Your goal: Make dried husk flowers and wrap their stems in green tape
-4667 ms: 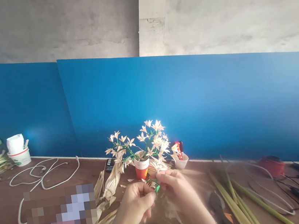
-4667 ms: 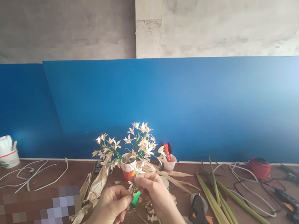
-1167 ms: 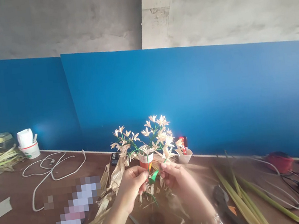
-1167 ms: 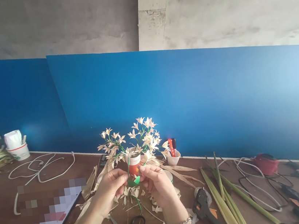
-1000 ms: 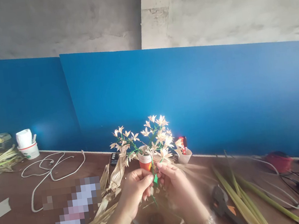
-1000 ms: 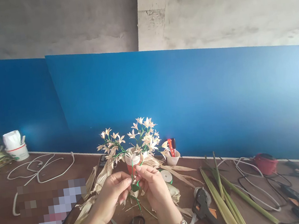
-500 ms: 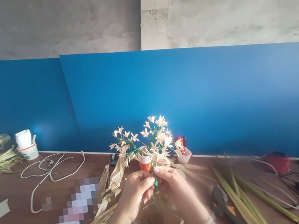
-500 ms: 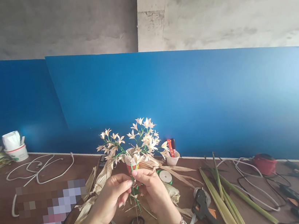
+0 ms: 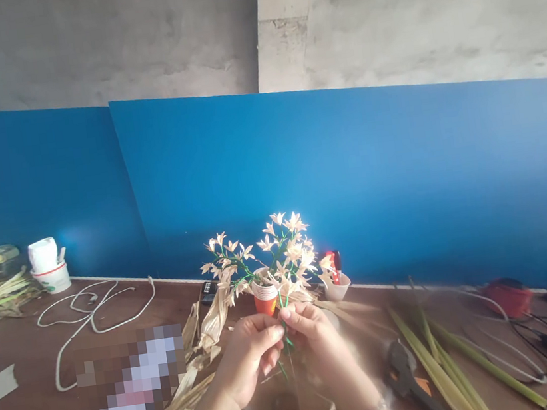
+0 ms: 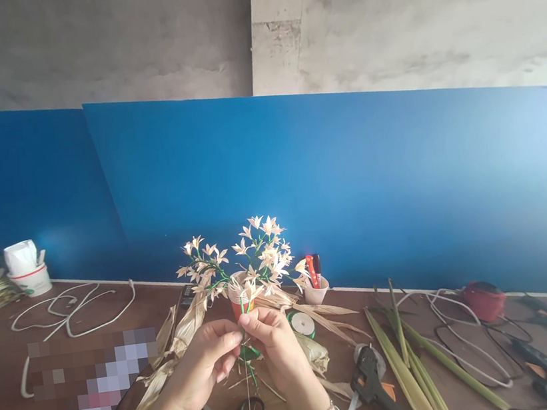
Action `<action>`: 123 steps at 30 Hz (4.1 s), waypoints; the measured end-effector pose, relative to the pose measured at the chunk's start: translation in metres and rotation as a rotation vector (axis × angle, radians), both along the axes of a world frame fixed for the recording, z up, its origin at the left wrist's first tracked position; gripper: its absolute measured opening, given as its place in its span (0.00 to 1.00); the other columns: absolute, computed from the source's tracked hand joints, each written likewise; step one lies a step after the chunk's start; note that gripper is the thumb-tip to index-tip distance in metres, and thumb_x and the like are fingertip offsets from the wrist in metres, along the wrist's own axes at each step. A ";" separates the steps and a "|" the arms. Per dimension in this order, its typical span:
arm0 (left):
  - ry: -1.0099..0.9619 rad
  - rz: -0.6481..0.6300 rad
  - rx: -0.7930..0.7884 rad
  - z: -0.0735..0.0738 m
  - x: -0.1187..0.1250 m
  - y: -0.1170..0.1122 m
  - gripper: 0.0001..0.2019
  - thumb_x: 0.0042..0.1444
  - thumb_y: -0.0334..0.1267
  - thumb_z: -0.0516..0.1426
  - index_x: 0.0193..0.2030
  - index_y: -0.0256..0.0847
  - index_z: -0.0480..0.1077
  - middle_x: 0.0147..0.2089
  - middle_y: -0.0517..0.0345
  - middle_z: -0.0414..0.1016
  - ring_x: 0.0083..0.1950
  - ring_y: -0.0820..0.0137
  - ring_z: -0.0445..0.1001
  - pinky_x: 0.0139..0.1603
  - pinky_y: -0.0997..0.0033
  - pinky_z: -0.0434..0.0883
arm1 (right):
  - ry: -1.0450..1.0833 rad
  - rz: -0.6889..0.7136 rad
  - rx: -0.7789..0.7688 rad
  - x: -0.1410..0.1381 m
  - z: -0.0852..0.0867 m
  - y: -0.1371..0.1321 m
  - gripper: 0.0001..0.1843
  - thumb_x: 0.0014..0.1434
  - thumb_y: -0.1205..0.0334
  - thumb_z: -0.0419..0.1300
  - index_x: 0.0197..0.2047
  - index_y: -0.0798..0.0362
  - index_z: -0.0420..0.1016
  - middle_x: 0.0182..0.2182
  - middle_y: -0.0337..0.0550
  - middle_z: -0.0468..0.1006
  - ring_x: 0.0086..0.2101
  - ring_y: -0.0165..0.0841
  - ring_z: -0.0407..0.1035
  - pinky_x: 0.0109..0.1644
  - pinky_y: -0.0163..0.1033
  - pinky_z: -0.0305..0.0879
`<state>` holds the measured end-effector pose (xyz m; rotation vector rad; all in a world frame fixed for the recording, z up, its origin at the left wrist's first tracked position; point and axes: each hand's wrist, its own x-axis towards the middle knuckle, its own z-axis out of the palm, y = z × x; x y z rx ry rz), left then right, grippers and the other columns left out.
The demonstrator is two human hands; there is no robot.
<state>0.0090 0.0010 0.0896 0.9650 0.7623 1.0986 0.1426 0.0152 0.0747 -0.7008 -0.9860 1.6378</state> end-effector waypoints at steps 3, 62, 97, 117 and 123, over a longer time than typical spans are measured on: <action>0.004 -0.001 0.017 0.001 -0.001 0.000 0.14 0.39 0.43 0.64 0.20 0.36 0.68 0.18 0.63 0.65 0.15 0.83 0.55 0.14 0.80 0.47 | -0.025 -0.028 -0.020 0.002 0.003 -0.003 0.12 0.48 0.57 0.69 0.25 0.55 0.74 0.20 0.36 0.70 0.22 0.25 0.61 0.29 0.32 0.55; -0.025 0.006 -0.077 0.005 0.000 -0.004 0.09 0.39 0.39 0.61 0.21 0.35 0.68 0.19 0.62 0.66 0.16 0.83 0.55 0.16 0.80 0.44 | -0.164 0.051 0.013 0.011 0.014 -0.006 0.14 0.44 0.55 0.70 0.25 0.56 0.74 0.21 0.38 0.72 0.22 0.27 0.63 0.27 0.34 0.56; 0.036 0.072 -0.017 -0.001 0.000 0.000 0.11 0.41 0.41 0.62 0.23 0.35 0.70 0.20 0.62 0.68 0.16 0.82 0.58 0.14 0.81 0.49 | -0.290 -0.118 0.027 0.004 0.018 -0.007 0.18 0.44 0.50 0.69 0.27 0.54 0.69 0.19 0.34 0.70 0.19 0.25 0.59 0.22 0.32 0.49; -0.014 -0.028 -0.058 0.005 0.002 -0.007 0.11 0.40 0.40 0.62 0.21 0.35 0.67 0.19 0.62 0.65 0.16 0.83 0.54 0.16 0.80 0.44 | -0.142 0.089 -0.022 0.011 0.017 -0.008 0.16 0.43 0.53 0.71 0.24 0.55 0.72 0.18 0.37 0.72 0.19 0.25 0.59 0.24 0.33 0.49; -0.014 -0.024 -0.063 0.006 0.001 -0.007 0.11 0.40 0.40 0.62 0.21 0.35 0.68 0.20 0.62 0.66 0.16 0.84 0.54 0.17 0.79 0.43 | -0.139 0.061 -0.025 0.011 0.014 -0.006 0.16 0.40 0.54 0.72 0.26 0.55 0.74 0.19 0.36 0.71 0.21 0.26 0.61 0.26 0.33 0.52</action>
